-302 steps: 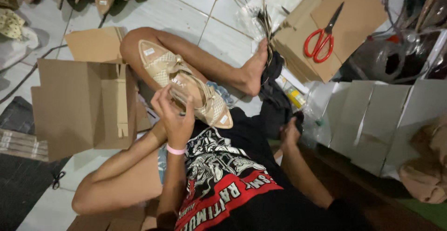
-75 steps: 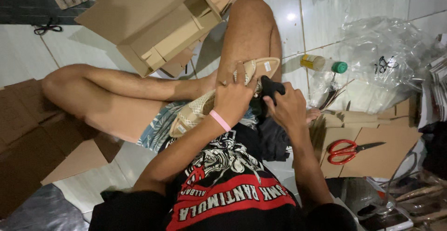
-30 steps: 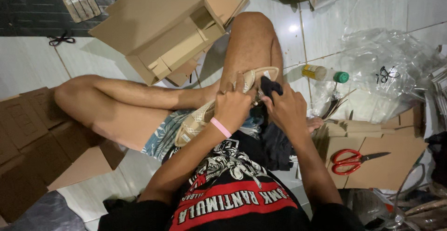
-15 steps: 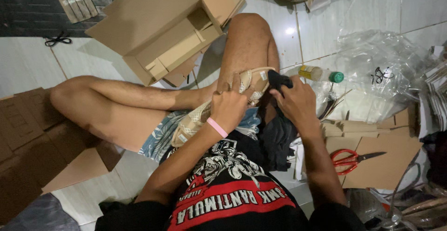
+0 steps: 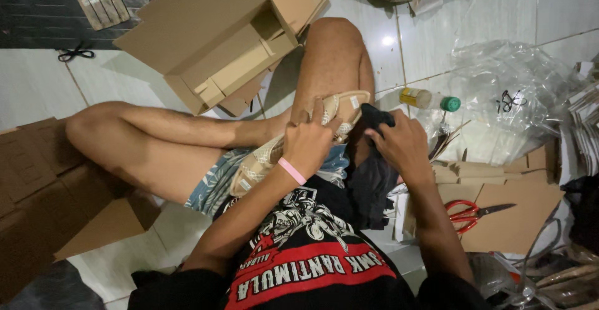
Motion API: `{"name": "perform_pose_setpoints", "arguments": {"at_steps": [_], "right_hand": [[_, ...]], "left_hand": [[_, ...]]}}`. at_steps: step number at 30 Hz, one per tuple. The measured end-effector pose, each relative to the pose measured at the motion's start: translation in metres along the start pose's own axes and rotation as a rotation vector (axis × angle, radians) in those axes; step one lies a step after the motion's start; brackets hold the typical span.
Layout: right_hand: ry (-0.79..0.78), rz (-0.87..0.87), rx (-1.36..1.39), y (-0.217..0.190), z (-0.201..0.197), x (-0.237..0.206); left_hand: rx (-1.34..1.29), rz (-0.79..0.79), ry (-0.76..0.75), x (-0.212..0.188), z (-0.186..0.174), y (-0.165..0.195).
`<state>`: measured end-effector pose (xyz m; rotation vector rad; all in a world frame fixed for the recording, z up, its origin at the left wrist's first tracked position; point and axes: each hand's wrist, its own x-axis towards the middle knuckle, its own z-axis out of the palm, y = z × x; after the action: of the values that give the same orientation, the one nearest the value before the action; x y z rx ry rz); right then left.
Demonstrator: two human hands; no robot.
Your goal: The person sits on the floor and packs beige high-heeled shoes into cardboard boxes. They wipe the shoes with a black cloth, place them in the box, and close the lid. The process is repeated for multiple pairs of shoes.
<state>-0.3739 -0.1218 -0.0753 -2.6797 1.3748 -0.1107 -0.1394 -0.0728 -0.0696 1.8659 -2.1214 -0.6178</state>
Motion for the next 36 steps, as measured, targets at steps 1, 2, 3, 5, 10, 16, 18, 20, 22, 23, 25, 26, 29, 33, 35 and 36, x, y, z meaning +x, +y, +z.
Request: {"name": "perform_pose_setpoints", "arguments": {"at_steps": [1,2,3,5,10,16,18,20,22,23,25,26,29,33,35,36], "right_hand": [[0.006,-0.012,-0.009,0.0,0.0,-0.001],[0.006,-0.004,-0.017,0.0,0.0,0.0],[0.002,0.007,-0.026,0.0,0.002,0.001],[0.029,0.009,-0.03,0.0,0.009,0.012],[0.085,-0.031,-0.016,0.005,0.019,0.021],[0.051,0.028,0.015,0.011,0.015,-0.012],[0.077,0.023,0.009,0.012,0.018,-0.015],[0.097,-0.005,0.03,0.011,0.02,-0.014],[0.092,-0.066,0.087,0.006,0.02,-0.011],[0.075,-0.08,0.098,0.003,0.019,-0.01],[0.046,-0.106,0.111,-0.006,0.017,-0.007],[0.03,-0.089,0.085,-0.009,0.016,-0.004],[0.015,-0.053,0.02,-0.018,0.015,0.007],[0.03,-0.054,0.039,-0.023,0.013,0.017],[-0.005,-0.096,0.073,-0.021,0.009,0.016],[-0.031,-0.136,0.09,-0.017,0.005,0.014]], "left_hand": [[0.019,-0.001,0.011,0.001,0.001,0.0],[0.021,-0.005,0.012,0.002,0.001,0.001],[0.019,-0.008,0.007,0.002,0.002,0.002],[0.049,-0.005,0.008,0.002,0.004,0.003],[-0.02,-0.004,-0.001,0.001,0.002,0.0],[-0.028,0.0,0.004,0.001,-0.003,0.002],[-0.017,-0.005,-0.021,0.0,-0.002,0.002],[0.013,-0.005,-0.018,-0.002,0.0,0.001],[0.055,-0.016,0.002,-0.004,0.003,0.001],[0.058,-0.019,0.011,-0.005,0.005,0.001],[0.063,-0.019,0.036,-0.005,0.009,0.003],[0.088,-0.021,0.046,-0.005,0.01,0.004],[0.141,-0.025,0.093,-0.006,0.014,0.007],[0.117,-0.023,0.085,-0.008,0.016,0.005],[0.101,-0.022,0.077,-0.008,0.015,0.003],[0.101,-0.022,0.094,-0.008,0.015,0.003]]}}
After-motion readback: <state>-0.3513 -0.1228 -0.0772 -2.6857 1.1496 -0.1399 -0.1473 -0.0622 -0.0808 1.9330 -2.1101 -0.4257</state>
